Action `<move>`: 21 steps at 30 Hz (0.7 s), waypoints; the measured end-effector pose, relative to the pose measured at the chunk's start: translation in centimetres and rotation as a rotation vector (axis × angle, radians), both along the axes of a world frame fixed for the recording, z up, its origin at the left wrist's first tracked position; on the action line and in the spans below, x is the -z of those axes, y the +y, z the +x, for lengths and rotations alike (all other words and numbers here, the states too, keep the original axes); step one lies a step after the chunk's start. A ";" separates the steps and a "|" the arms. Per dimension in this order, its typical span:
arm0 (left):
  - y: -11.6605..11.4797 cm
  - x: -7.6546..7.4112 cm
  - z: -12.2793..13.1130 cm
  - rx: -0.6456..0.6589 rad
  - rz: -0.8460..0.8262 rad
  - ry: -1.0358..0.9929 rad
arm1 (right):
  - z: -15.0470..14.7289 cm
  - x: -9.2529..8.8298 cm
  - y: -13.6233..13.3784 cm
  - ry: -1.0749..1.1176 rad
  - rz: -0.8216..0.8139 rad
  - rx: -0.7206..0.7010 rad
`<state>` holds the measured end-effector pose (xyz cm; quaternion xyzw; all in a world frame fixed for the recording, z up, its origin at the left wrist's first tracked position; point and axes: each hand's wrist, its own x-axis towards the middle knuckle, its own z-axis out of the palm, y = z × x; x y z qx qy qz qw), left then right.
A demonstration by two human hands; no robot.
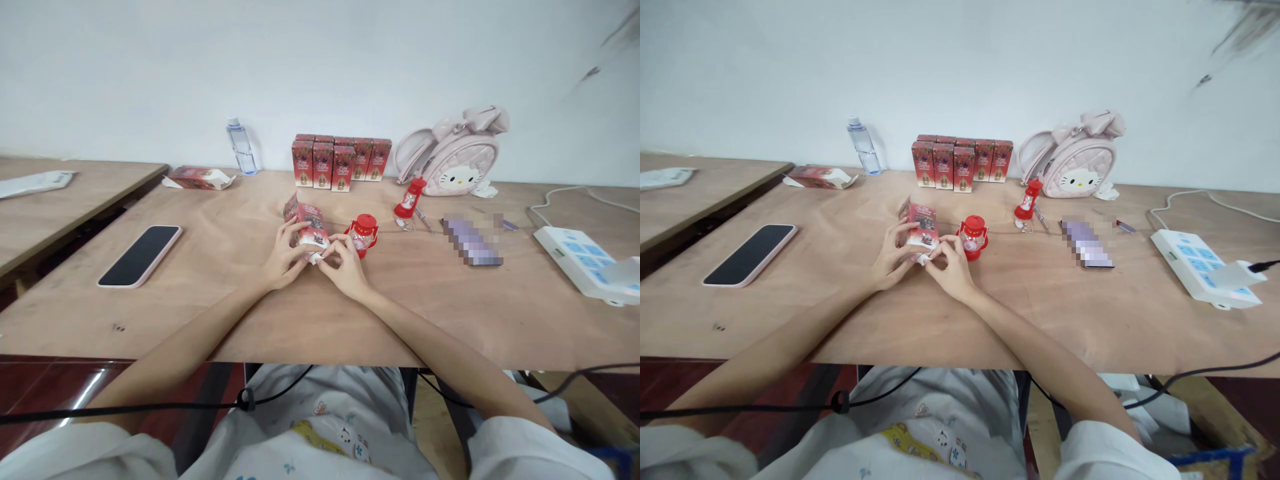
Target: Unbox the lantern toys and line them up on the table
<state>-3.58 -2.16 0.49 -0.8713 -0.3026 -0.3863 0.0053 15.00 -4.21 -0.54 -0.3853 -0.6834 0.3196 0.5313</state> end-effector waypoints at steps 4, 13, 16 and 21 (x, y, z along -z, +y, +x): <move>-0.1 -0.1 0.1 -0.005 0.011 0.015 | 0.0 0.3 0.2 -0.025 0.039 0.047; 0.0 -0.1 0.5 0.020 0.060 0.007 | 0.0 0.2 0.3 -0.072 0.064 0.092; 0.0 -0.1 0.5 -0.004 0.024 0.025 | 0.0 0.1 0.2 -0.080 0.066 0.104; 0.0 -0.1 0.3 -0.007 0.013 0.021 | 0.0 0.0 0.2 -0.106 0.089 0.131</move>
